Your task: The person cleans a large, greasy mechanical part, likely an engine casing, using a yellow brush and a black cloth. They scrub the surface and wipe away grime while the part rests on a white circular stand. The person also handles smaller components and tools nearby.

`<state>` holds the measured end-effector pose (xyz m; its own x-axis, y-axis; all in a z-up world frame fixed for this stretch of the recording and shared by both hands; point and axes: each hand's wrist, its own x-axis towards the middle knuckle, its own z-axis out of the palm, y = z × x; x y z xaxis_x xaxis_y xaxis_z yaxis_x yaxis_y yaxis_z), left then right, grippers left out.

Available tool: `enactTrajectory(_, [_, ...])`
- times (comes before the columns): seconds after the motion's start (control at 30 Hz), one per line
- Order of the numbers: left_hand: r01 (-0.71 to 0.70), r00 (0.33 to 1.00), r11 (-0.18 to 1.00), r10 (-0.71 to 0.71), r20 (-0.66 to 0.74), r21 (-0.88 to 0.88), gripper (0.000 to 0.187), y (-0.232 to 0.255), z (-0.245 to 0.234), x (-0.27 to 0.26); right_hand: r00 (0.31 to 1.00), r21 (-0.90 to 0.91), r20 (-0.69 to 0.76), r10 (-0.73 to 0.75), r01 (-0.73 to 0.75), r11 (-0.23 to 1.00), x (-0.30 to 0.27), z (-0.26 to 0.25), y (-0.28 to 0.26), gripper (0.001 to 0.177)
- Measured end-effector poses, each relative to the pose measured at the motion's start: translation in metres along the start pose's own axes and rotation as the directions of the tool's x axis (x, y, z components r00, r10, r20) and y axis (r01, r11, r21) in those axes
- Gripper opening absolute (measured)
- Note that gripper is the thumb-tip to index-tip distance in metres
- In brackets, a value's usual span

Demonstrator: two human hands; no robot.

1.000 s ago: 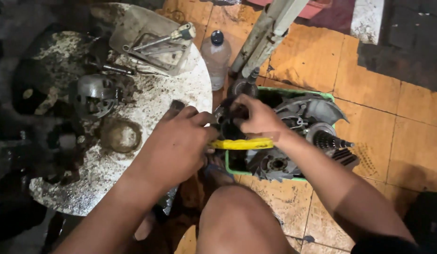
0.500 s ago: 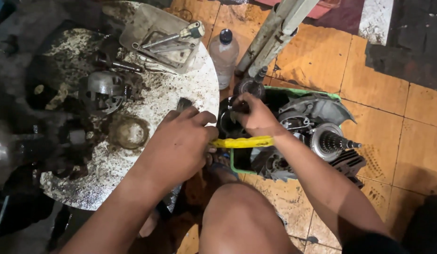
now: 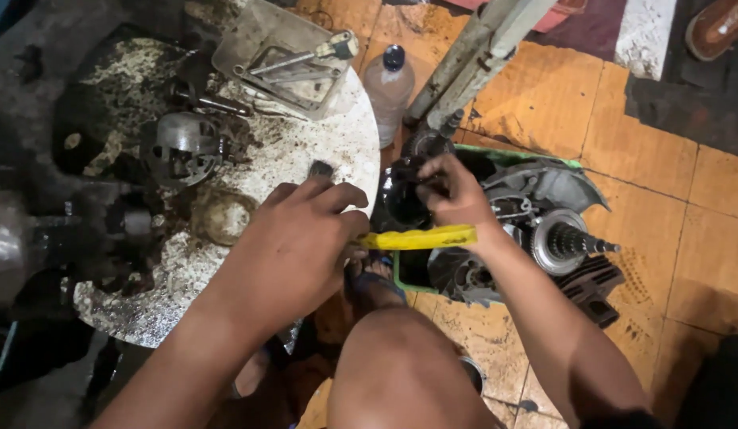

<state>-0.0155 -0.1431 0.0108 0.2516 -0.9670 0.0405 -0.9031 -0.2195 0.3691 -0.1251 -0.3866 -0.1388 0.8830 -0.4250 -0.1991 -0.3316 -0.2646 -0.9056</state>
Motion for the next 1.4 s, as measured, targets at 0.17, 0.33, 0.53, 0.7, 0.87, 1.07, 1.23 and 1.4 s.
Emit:
enactTrajectory(0.17, [-0.047, 0.999, 0.999, 0.047, 0.019, 0.001, 0.028, 0.014, 0.006, 0.0, 0.995, -0.053, -0.024, -0.101, 0.1, 0.994, -0.04, -0.022, -0.042, 0.013])
enactTrajectory(0.33, [-0.128, 0.991, 0.991, 0.126, 0.034, 0.045, 0.036, 0.025, 0.012, 0.001, 0.994, 0.036, -0.102, -0.032, 0.035, 0.999, -0.09, -0.047, -0.066, 0.014])
enactTrajectory(0.53, [-0.133, 0.985, 0.99, 0.137, 0.103, -0.045, 0.036, 0.035, 0.018, -0.007, 0.989, 0.018, -0.148, -0.029, 0.032, 0.999, -0.166, -0.076, -0.079, 0.012])
enactTrajectory(0.7, [-0.155, 0.982, 0.98, 0.167, 0.087, -0.128, 0.02, 0.039, 0.026, 0.0, 0.898, 0.296, -0.359, 0.255, -0.149, 0.943, -0.236, -0.074, -0.084, 0.019])
enactTrajectory(0.87, [-0.31, 0.947, 0.946, 0.316, 0.055, -0.09, 0.014, 0.078, 0.061, 0.042, 0.834, 0.306, -0.359, 0.418, -0.318, 0.897, -0.286, -0.078, -0.015, 0.023])
enactTrajectory(1.07, [-0.547, 0.815, 0.836, 0.519, 0.258, 0.043, 0.01, 0.12, 0.122, 0.08, 0.839, 0.257, -0.328, 0.433, -0.362, 0.896, -0.312, -0.04, 0.064, 0.017])
enactTrajectory(1.23, [-0.649, 0.656, 0.761, 0.557, 0.509, 0.003, 0.011, 0.153, 0.162, 0.081, 0.842, 0.402, -0.327, 0.43, -0.288, 0.869, -0.331, -0.001, 0.138, 0.011])
enactTrajectory(1.4, [-0.675, 0.738, 0.707, 0.647, 0.19, 0.214, 0.015, 0.155, 0.213, 0.06, 0.795, 0.618, -0.328, 0.51, -0.228, 0.752, -0.315, 0.025, 0.186, 0.028])
